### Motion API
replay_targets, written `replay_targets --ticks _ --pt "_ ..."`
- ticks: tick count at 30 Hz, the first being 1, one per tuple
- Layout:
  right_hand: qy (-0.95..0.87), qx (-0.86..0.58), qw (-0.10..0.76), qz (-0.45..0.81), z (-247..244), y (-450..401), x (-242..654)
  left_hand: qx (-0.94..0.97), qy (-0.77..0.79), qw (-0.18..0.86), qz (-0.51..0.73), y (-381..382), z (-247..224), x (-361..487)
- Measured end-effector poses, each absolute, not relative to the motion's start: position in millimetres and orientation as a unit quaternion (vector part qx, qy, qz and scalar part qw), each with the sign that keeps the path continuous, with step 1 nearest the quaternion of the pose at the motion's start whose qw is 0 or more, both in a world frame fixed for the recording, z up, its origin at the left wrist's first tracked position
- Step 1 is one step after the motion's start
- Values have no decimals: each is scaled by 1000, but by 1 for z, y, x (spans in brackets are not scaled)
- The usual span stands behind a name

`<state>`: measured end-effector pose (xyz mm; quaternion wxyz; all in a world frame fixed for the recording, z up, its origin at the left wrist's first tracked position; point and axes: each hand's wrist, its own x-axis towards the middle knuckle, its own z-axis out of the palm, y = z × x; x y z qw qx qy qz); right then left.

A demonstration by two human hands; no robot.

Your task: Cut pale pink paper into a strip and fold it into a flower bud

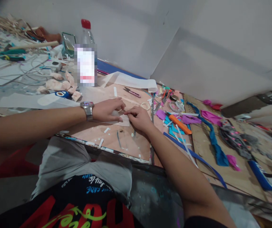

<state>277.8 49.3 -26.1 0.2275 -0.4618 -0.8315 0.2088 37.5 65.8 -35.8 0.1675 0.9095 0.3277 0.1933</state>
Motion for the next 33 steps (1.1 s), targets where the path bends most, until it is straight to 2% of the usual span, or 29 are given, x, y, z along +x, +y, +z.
replay_targets --ticks 6,33 --pt "-830 -463 232 206 -27 49 277 902 355 156 191 65 -38 38" --pt "-820 -478 234 209 -27 48 277 920 296 142 215 70 -39 39"
